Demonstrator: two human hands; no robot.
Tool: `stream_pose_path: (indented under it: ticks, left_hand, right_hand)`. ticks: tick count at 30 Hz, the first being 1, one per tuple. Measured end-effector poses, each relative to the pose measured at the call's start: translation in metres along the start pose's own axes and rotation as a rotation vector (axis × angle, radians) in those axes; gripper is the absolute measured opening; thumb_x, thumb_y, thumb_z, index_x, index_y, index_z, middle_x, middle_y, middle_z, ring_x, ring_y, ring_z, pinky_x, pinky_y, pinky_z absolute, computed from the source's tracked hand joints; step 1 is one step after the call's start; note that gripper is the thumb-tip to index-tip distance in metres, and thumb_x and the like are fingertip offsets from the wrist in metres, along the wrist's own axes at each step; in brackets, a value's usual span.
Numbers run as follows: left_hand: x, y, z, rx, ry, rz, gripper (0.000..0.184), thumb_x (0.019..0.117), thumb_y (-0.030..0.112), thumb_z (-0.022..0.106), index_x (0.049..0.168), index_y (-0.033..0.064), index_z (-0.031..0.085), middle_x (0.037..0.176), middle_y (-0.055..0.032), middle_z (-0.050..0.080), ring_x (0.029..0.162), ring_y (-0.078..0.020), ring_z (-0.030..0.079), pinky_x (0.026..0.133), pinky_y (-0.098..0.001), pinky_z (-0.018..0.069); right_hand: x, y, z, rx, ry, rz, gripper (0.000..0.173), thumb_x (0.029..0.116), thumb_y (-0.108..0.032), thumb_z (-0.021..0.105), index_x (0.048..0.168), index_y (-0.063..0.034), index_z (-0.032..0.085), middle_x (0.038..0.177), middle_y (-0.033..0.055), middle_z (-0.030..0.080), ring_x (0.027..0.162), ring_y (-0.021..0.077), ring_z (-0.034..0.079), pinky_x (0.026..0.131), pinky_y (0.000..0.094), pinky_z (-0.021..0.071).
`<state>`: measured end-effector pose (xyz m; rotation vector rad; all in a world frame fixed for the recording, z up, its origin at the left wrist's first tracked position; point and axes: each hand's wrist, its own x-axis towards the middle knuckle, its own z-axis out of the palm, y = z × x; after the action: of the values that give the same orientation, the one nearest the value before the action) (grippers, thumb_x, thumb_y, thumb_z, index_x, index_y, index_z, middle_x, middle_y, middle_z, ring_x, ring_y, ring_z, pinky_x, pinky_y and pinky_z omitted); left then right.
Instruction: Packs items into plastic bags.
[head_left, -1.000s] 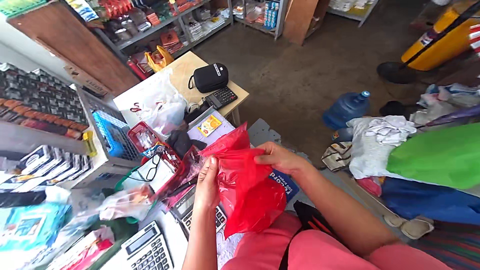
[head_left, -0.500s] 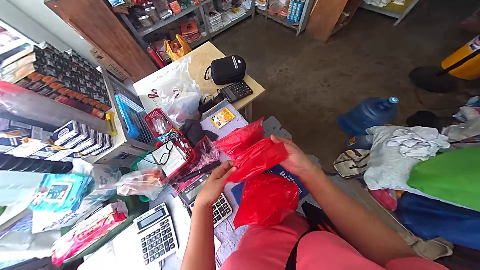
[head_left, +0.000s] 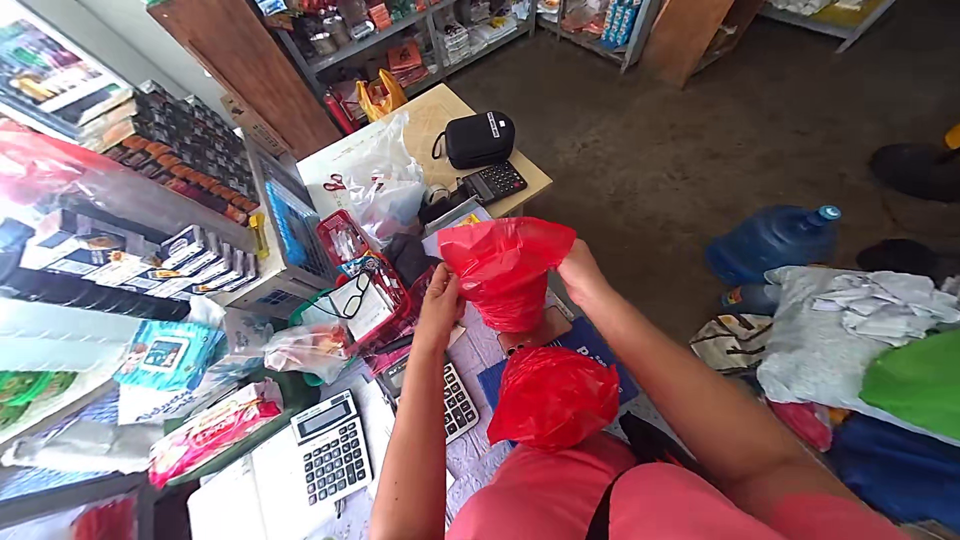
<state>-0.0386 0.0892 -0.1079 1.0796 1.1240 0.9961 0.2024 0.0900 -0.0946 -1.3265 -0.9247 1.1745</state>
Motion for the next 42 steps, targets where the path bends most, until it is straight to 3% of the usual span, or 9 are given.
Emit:
stream_pose_path:
  ticks: [8,12,15,19,24,28,35,38,42]
  left_hand:
    - [0.001,-0.025,-0.003,0.022,-0.007,-0.215,0.031,0.1103,0.023,0.042,0.135,0.0072,0.051,0.077,-0.0022,0.059,0.051,-0.0057,0.045,0.046,-0.0221,0.0382]
    - [0.002,-0.024,0.002,0.065,-0.043,-0.181,0.026,0.1097,0.021,0.043,0.127,0.0052,0.054,0.071,-0.0009,0.053,0.048,-0.0058,0.039,0.044,-0.0222,0.0341]
    - [0.004,-0.025,0.004,0.141,-0.027,-0.125,0.027,0.1090,0.019,0.045,0.128,0.0023,0.055,0.078,-0.0045,0.057,0.051,-0.0062,0.041,0.048,-0.0237,0.0362]
    - [0.006,-0.018,0.006,0.246,0.001,-0.127,0.032,0.1088,0.015,0.043,0.134,-0.0018,0.055,0.098,-0.0132,0.064,0.066,-0.0110,0.051,0.060,-0.0299,0.0451]
    - [0.014,-0.034,0.010,0.281,0.087,-0.141,0.030,0.1075,0.014,0.047,0.132,-0.0009,0.057,0.096,-0.0120,0.065,0.067,-0.0105,0.053,0.062,-0.0297,0.0471]
    - [0.017,-0.042,0.020,0.544,0.236,-0.164,0.032,0.1029,0.015,0.054,0.132,0.0022,0.059,0.099,-0.0162,0.073,0.092,-0.0290,0.071,0.089,-0.0521,0.0548]
    - [0.006,-0.047,0.017,0.762,0.434,0.039,0.047,0.0943,0.012,0.062,0.140,-0.0006,0.056,0.139,-0.0321,0.053,0.129,-0.0494,0.052,0.105,-0.0659,0.0406]
    - [0.012,-0.065,-0.002,0.405,0.323,0.321,0.049,0.0937,0.003,0.047,0.143,-0.0015,0.053,0.151,-0.0228,0.047,0.142,-0.0346,0.044,0.115,-0.0514,0.0394]
    - [0.013,-0.056,-0.019,-0.019,-0.061,0.318,0.085,0.0891,0.046,0.059,0.160,0.0117,0.028,0.164,-0.0086,0.034,0.148,-0.0209,0.036,0.118,-0.0452,0.0367]
  right_hand:
    - [0.001,0.019,0.007,-0.233,0.003,-0.120,0.019,0.0986,-0.009,0.060,0.109,0.0044,0.068,0.096,0.0080,0.070,0.087,0.0072,0.065,0.082,0.0311,0.0567]
    - [-0.011,0.000,0.001,-0.748,0.008,-0.323,0.033,0.0952,-0.001,0.059,0.127,0.0068,0.060,0.106,0.0333,0.067,0.101,0.0496,0.066,0.089,0.0705,0.0473]
    - [-0.009,-0.004,-0.001,-0.940,-0.035,-0.285,0.040,0.0940,0.003,0.059,0.133,0.0100,0.056,0.111,0.0417,0.063,0.107,0.0627,0.060,0.091,0.0790,0.0405]
    - [0.014,0.012,-0.006,-0.823,-0.160,-0.084,0.039,0.0988,-0.004,0.059,0.133,0.0136,0.055,0.128,0.0382,0.059,0.125,0.0511,0.056,0.107,0.0674,0.0396]
    - [0.008,0.017,-0.001,-1.004,-0.095,-0.077,0.040,0.0934,-0.002,0.064,0.134,-0.0034,0.062,0.120,0.0286,0.068,0.117,0.0474,0.062,0.104,0.0677,0.0421]
    - [0.011,0.048,-0.008,-1.007,-0.047,-0.237,0.038,0.0899,-0.003,0.068,0.128,-0.0029,0.066,0.117,0.0250,0.068,0.118,0.0452,0.059,0.111,0.0634,0.0360]
    - [0.031,0.065,-0.035,-0.277,-0.174,-0.101,0.025,0.1043,-0.004,0.049,0.122,0.0032,0.065,0.121,0.0154,0.068,0.112,0.0199,0.065,0.100,0.0411,0.0526]
    - [0.027,0.057,-0.058,-0.214,-0.284,-0.083,0.034,0.1034,-0.001,0.047,0.135,0.0002,0.059,0.130,0.0117,0.065,0.118,0.0150,0.062,0.103,0.0370,0.0519]
    - [0.019,0.045,-0.071,-0.170,-0.580,-0.011,0.086,0.0782,-0.017,0.083,0.154,-0.0096,0.043,0.153,0.0072,0.051,0.140,0.0189,0.048,0.116,0.0407,0.0430]
